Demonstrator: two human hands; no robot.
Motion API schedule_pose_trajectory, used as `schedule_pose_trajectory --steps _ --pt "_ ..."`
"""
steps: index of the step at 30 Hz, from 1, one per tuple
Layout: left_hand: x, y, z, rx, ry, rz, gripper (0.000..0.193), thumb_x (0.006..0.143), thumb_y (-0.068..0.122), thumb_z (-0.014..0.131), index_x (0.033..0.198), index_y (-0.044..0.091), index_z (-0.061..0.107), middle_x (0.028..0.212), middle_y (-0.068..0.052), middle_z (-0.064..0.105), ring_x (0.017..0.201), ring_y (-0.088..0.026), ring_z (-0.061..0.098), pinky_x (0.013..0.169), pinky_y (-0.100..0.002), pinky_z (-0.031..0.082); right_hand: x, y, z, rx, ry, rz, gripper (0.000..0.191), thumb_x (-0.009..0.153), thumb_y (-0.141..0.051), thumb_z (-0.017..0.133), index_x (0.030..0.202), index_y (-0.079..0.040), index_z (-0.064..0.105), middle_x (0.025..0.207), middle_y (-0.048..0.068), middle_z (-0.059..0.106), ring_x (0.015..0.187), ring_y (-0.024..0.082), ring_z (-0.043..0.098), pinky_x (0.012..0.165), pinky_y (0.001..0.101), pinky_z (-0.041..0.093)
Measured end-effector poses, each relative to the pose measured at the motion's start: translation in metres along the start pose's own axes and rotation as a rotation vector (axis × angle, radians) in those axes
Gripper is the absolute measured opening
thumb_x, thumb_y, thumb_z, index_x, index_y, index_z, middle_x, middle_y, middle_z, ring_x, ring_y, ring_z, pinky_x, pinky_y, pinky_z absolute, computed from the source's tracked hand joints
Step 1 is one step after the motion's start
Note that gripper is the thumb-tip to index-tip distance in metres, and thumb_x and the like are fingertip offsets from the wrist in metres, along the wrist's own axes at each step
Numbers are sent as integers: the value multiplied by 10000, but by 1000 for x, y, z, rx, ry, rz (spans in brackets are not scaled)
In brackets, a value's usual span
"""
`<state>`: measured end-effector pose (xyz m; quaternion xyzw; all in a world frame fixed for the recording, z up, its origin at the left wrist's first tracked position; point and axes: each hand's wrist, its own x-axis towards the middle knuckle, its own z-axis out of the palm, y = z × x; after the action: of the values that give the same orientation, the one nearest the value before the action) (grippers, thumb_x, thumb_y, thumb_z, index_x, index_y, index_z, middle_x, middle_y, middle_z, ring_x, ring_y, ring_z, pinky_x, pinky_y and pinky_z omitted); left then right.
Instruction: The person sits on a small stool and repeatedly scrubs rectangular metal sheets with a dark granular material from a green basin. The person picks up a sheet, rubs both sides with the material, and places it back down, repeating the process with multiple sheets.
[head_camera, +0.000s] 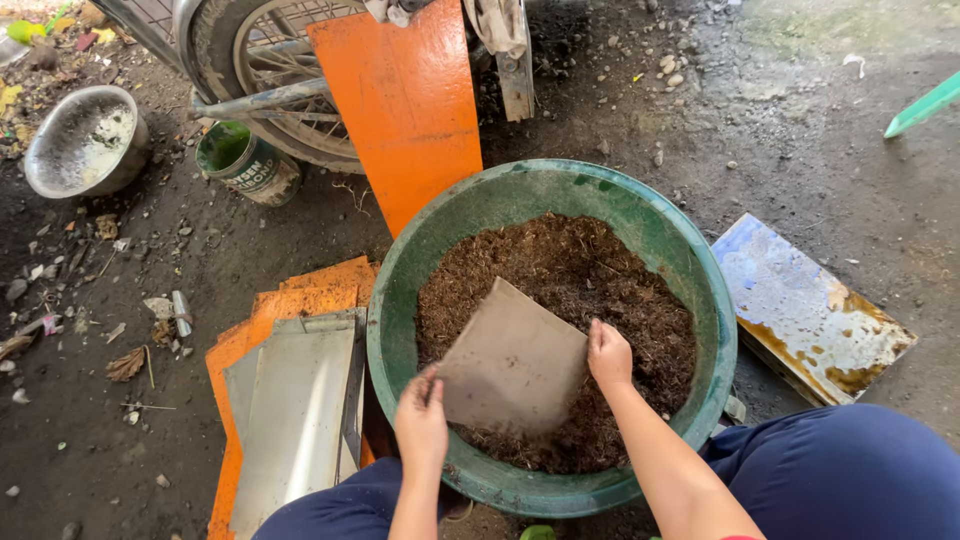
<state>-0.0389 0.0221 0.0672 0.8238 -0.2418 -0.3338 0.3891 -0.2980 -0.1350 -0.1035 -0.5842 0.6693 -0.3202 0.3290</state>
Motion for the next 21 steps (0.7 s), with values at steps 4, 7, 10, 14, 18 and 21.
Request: schedule_pose_trajectory --steps 4,7,10,14,18,21 --pt "-2 33 -35 -66 79 170 265 939 152 679 1183 71 742 1115 -67 789 981 -151 735 880 -297 554 15 -39 -15 48 130 -242 538 1088 -430 415 842 12 598 813 215 603 765 418 580 717 498 493" --pt "-13 42 -37 101 92 345 217 880 139 730 1085 86 778 995 -70 795 850 -173 760 755 -309 583 25 -74 -21 71 276 -589 532 1158 -413 408 940 10 646 945 219 653 879 410 627 786 474 517" --pt "-27 35 -15 317 114 531 158 867 159 721 1006 126 787 958 -83 782 799 -231 754 696 -353 580 18 -100 -23 197 201 -629 528 1136 -397 412 917 30 631 913 197 651 837 376 633 765 439 528" --pt "-15 15 5 517 127 598 143 901 224 685 990 197 793 958 -78 786 836 -295 733 729 -410 568 -3 -125 -19 383 24 -488 488 1090 -366 380 853 -15 623 796 135 621 758 316 631 711 390 534" --pt "7 -12 -1 715 154 404 183 971 281 654 1102 247 778 985 -113 759 888 -305 724 765 -414 566 -19 -134 -5 362 37 -604 451 1088 -340 430 862 3 617 830 153 618 767 343 625 708 411 518" --pt "18 -25 -1 665 324 581 203 961 251 649 1127 190 748 1233 -123 732 1072 -326 697 859 -425 562 -23 -123 5 281 66 -550 431 1087 -322 438 881 8 622 845 162 614 785 375 606 705 433 508"
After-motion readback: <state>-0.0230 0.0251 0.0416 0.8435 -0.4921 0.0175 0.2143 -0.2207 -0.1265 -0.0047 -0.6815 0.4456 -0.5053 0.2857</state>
